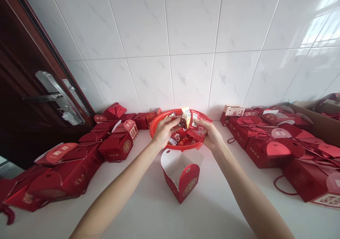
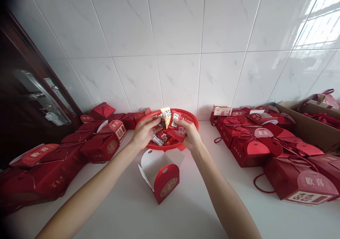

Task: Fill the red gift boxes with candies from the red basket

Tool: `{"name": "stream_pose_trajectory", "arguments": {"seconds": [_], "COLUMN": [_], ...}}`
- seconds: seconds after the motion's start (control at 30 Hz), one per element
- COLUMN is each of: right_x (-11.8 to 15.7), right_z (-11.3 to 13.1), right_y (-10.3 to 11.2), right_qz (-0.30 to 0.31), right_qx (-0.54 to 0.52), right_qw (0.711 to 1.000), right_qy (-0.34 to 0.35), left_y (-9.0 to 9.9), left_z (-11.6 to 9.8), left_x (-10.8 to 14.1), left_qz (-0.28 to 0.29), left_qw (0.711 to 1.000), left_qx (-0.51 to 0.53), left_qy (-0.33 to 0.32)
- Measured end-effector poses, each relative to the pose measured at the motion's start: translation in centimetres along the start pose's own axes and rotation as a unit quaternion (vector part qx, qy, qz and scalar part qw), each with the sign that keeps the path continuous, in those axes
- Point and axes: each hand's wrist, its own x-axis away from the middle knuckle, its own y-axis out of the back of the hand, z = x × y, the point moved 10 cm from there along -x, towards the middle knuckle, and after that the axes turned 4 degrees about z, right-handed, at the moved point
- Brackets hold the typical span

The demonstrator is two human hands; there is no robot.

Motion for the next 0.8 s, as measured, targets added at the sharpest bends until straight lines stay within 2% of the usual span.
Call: {"name": "stream_pose_trajectory", "arguments": {"seconds": [0.27, 0.43, 0.6, 0.8], "right_x": [-0.1, 0.0, 0.4, 0.7], "right_z": [0.3, 0.4, -0.3, 0.4], "right_y": [1.0, 0.6, 0.2, 0.0], "right_qz": [-0.044, -0.033, -0.050, -0.051], "right_qx": [-0.014, -0.018, -0.015, -0.002], "right_qw": [0.999, 0.999, 0.998, 0.999], "right_qy": [-0.001, -0.002, -0.031, -0.009], "left_y": [-0.6, -0.3, -0.3, -0.5], "left_z": [-0.8, -0.9, -1.4, -1.8], "left_x": [0.6, 0.7, 0.5, 0.5], "left_qz": [0.032, 0.020, 0.002, 0.018], "left_qw": [0.999, 0.999, 0.999, 0.997], "left_qx": [-0.018, -0.030, -0.021, -0.064], "left_qy": [-0.006, -0.022, -0.046, -0.041]}}
